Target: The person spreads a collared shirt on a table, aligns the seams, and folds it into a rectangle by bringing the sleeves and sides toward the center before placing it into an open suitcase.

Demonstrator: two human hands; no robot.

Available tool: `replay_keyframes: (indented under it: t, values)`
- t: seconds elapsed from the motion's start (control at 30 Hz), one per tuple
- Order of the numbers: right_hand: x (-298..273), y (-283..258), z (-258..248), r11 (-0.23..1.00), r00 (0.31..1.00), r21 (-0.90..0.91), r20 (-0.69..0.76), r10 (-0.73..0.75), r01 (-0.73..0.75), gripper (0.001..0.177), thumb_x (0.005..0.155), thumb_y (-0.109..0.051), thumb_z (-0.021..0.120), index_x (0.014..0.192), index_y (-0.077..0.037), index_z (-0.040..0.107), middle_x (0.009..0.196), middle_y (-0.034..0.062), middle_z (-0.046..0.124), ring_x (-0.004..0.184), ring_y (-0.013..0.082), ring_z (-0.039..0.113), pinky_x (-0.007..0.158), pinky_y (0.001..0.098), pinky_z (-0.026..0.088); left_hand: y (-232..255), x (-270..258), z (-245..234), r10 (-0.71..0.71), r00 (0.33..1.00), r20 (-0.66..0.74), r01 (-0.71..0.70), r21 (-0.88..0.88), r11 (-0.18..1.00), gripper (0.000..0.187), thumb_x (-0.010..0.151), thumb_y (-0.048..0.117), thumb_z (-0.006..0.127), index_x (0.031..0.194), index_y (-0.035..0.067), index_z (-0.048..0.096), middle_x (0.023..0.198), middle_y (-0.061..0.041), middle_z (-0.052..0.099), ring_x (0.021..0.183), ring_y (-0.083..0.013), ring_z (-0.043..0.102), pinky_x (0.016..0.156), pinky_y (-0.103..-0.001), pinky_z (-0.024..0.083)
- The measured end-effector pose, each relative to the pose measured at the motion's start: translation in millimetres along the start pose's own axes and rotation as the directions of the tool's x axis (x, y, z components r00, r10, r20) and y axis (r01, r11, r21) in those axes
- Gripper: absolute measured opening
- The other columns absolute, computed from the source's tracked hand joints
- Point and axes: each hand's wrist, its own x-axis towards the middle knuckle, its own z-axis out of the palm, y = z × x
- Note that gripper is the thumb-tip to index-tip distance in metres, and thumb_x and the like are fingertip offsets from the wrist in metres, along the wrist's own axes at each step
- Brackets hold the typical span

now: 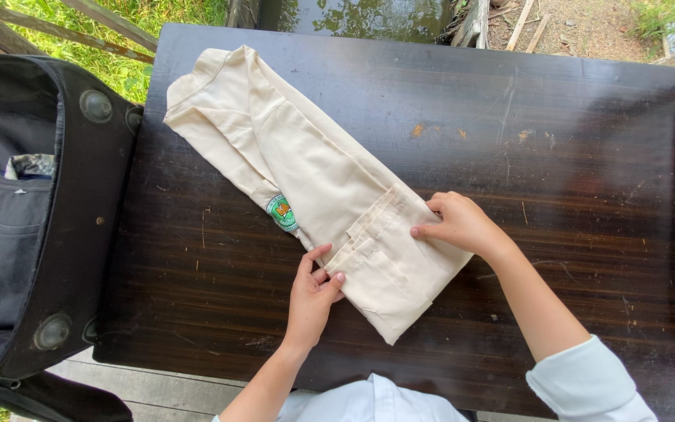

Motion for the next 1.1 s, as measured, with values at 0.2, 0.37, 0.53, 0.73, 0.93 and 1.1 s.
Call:
replay_keyframes:
  t: [0.2,0.37,0.53,0.73,0.93,1.1]
  values:
    - [0,-22,-6,0.988,0.992,0.106,0.068,0.106,-0.113,0.043,0.076,-0.03,0.081,0.113,-0.007,0.078,0.092,0.012,0.081,0.079,0.0242,0.076,0.077,0.0361,0.057,4,-3,3,0.046,0.998,0.049,-0.047,0.027,0.999,0.058,0.094,0.001,0.062,0.148,0.007,0.04,0.118,-0.016,0.072,0.098,-0.013,0.072,0.081,-0.028,0.06]
    - [2,-25,-12,0.986,0.995,0.154,0.085,0.048,-0.06,0.045,0.078,-0.025,0.079,0.118,-0.006,0.074,0.105,0.0124,0.08,0.094,0.0229,0.077,0.086,0.0354,0.056,18,-1,7,-0.077,0.997,0.024,0.068,0.262,0.963,0.069,0.088,0.004,0.07,0.15,0.015,0.042,0.107,-0.014,0.069,0.085,-0.0108,0.066,0.065,-0.029,0.054]
    - [3,-28,-18,0.966,0.99,0.258,0.135,-0.034,-0.002,0.056,0.077,-0.021,0.08,0.129,-0.008,0.064,0.114,0.0114,0.077,0.104,0.021,0.073,0.092,0.0355,0.054,27,-4,20,0.195,0.974,0.111,-0.222,0.349,0.91,0.053,0.087,0.004,0.074,0.138,0.01,0.06,0.1,-0.006,0.074,0.088,-0.0095,0.063,0.078,-0.023,0.052]
    - [-72,27,-49,0.89,0.959,0.422,0.132,-0.249,0.173,0.039,0.078,-0.008,0.072,0.117,-0.007,0.073,0.104,0.0061,0.081,0.096,0.0168,0.075,0.087,0.0355,0.061,27,-41,70,0.506,0.488,0.711,-0.862,0.302,0.408,0.044,0.087,0.01,0.076,0.128,0.021,0.066,0.108,-0.003,0.074,0.112,-0.0247,0.072,0.125,-0.046,0.042]
    - [-185,95,-30,0.908,0.918,0.166,0.036,-0.396,0.385,0.02,0.069,-0.011,0.084,0.088,-0.017,0.087,0.107,-0.003,0.078,0.115,0.0199,0.064,0.095,0.0362,0.053,42,-19,72,0.342,0.139,0.929,-0.984,0.092,0.15,0.068,0.075,0.048,0.08,0.131,0.013,0.065,0.132,-0.013,0.064,0.128,-0.0348,0.062,0.111,-0.049,0.043]
    - [-198,119,0,0.998,0.998,0.057,0.065,-0.02,0.016,0.024,0.065,0.004,0.074,0.081,-0.013,0.081,0.107,-0.0049,0.078,0.121,0.0171,0.066,0.098,0.0342,0.051,109,121,-36,0.577,0.57,0.585,-0.601,0.775,-0.193,0.062,0.087,0.023,0.073,0.144,0.009,0.053,0.152,-0.026,0.042,0.142,-0.044,0.038,0.117,-0.056,0.033]
